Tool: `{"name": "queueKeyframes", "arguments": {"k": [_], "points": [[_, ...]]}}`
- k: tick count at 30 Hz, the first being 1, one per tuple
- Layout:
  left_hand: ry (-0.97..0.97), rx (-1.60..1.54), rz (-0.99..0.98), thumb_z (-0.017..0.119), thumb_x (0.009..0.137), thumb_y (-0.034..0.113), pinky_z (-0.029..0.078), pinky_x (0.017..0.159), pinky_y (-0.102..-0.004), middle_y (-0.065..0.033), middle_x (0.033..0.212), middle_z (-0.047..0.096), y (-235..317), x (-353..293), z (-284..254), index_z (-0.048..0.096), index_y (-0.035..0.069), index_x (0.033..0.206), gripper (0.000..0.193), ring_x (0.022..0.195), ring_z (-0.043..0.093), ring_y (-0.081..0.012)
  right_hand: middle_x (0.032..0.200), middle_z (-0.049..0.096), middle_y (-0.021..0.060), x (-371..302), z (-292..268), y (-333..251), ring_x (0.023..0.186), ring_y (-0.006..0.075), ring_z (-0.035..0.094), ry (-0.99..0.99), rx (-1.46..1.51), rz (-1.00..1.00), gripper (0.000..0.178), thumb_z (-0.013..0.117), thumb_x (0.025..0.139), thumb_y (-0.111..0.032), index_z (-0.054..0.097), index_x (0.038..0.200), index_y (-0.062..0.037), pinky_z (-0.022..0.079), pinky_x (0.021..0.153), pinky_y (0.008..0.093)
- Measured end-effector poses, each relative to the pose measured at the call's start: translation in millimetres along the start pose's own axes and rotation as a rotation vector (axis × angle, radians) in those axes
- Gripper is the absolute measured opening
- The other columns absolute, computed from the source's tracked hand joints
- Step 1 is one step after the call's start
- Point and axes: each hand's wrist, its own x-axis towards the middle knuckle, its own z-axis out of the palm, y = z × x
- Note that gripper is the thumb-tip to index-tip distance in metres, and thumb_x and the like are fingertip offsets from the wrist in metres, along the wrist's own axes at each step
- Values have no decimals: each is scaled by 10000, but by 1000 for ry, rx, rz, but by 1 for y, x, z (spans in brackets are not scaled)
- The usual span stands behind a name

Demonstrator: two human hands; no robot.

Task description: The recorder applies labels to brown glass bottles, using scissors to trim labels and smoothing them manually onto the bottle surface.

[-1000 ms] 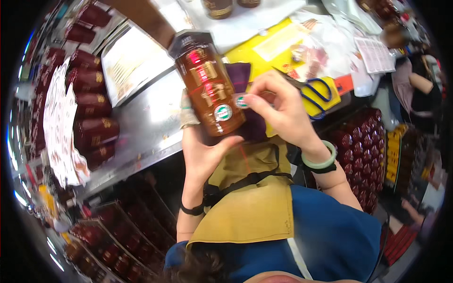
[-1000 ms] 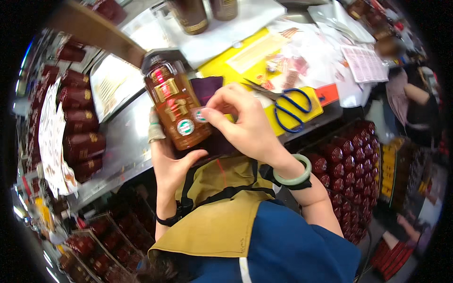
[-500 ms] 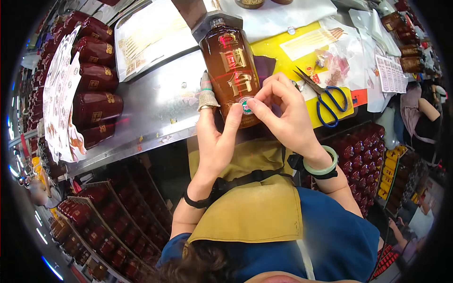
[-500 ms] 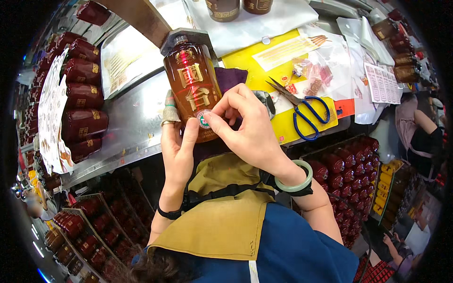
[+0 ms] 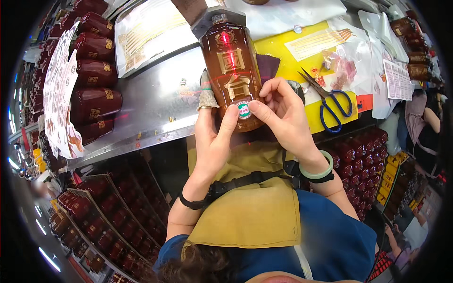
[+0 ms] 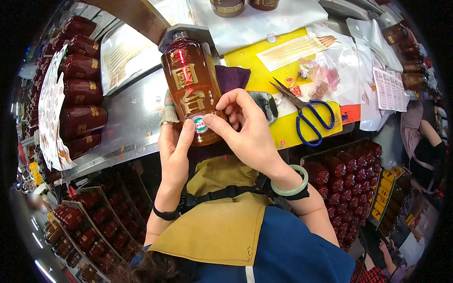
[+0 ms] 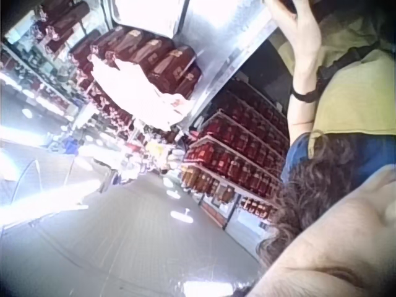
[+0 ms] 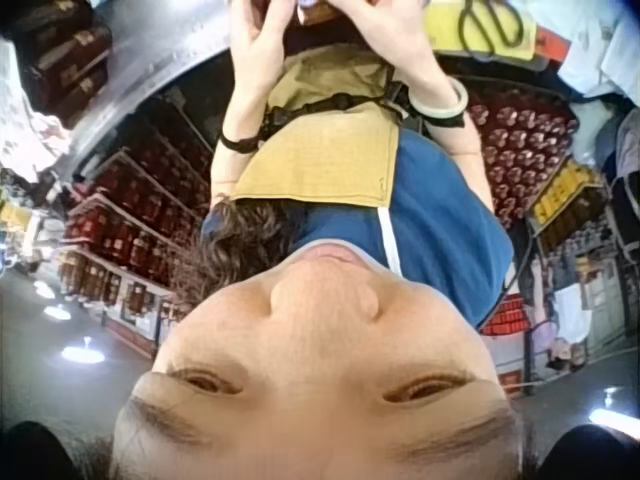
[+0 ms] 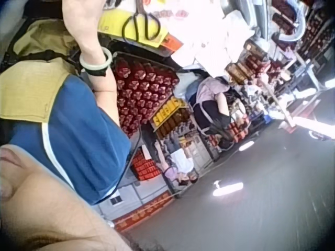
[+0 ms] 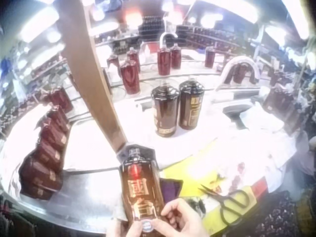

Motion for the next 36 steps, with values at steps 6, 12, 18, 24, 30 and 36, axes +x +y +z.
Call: {"name": "queueKeyframes", "arguments": {"k": [6, 12, 18, 24, 30, 36], "points": [[76, -23, 31, 557, 1016, 108, 420, 1032, -325, -118, 1308, 567, -1, 1, 5, 435, -44, 1401, 432, 1172, 546, -171, 867, 453, -60, 0, 1, 1, 749, 19, 392, -10, 3, 15, 251, 748, 896, -131, 532, 1006, -68, 362, 664, 169], [65, -138, -28, 568, 1018, 129, 431, 1011, -322, -107, 1276, 583, -2, -2, 1, 453, -35, 1382, 416, 1150, 550, -157, 855, 437, -65, 1, 1, -1, 745, 18, 381, -34, 55, 40, 256, 751, 896, -142, 523, 989, -72, 349, 658, 167], [77, -114, 21, 572, 1019, 143, 439, 997, -321, -96, 1236, 605, -5, -1, 5, 486, -32, 1343, 379, 1112, 567, -155, 843, 402, -69, 1, 2, 0, 731, 23, 346, -8, -64, 11, 281, 761, 888, -153, 508, 982, -79, 323, 639, 174], [69, -55, 12, 570, 1020, 156, 436, 989, -315, -100, 1233, 601, -6, -1, 3, 487, -32, 1336, 376, 1114, 564, -156, 852, 405, -65, 0, 2, 0, 739, 26, 351, -11, -54, 24, 287, 764, 883, -137, 504, 989, -77, 326, 644, 172], [46, -104, 12, 568, 1023, 154, 431, 993, -316, -100, 1234, 597, -6, -1, 2, 490, -33, 1329, 367, 1118, 557, -154, 857, 408, -65, 0, 1, -2, 740, 26, 352, -29, -52, 26, 293, 768, 878, -129, 505, 993, -77, 329, 643, 173], [43, -81, 28, 564, 1024, 150, 429, 996, -316, -95, 1244, 591, -7, -1, 1, 490, -28, 1331, 363, 1122, 551, -153, 860, 417, -63, 1, -1, -3, 738, 24, 358, -42, -73, 21, 312, 780, 866, -128, 505, 1003, -73, 335, 643, 174]]}}
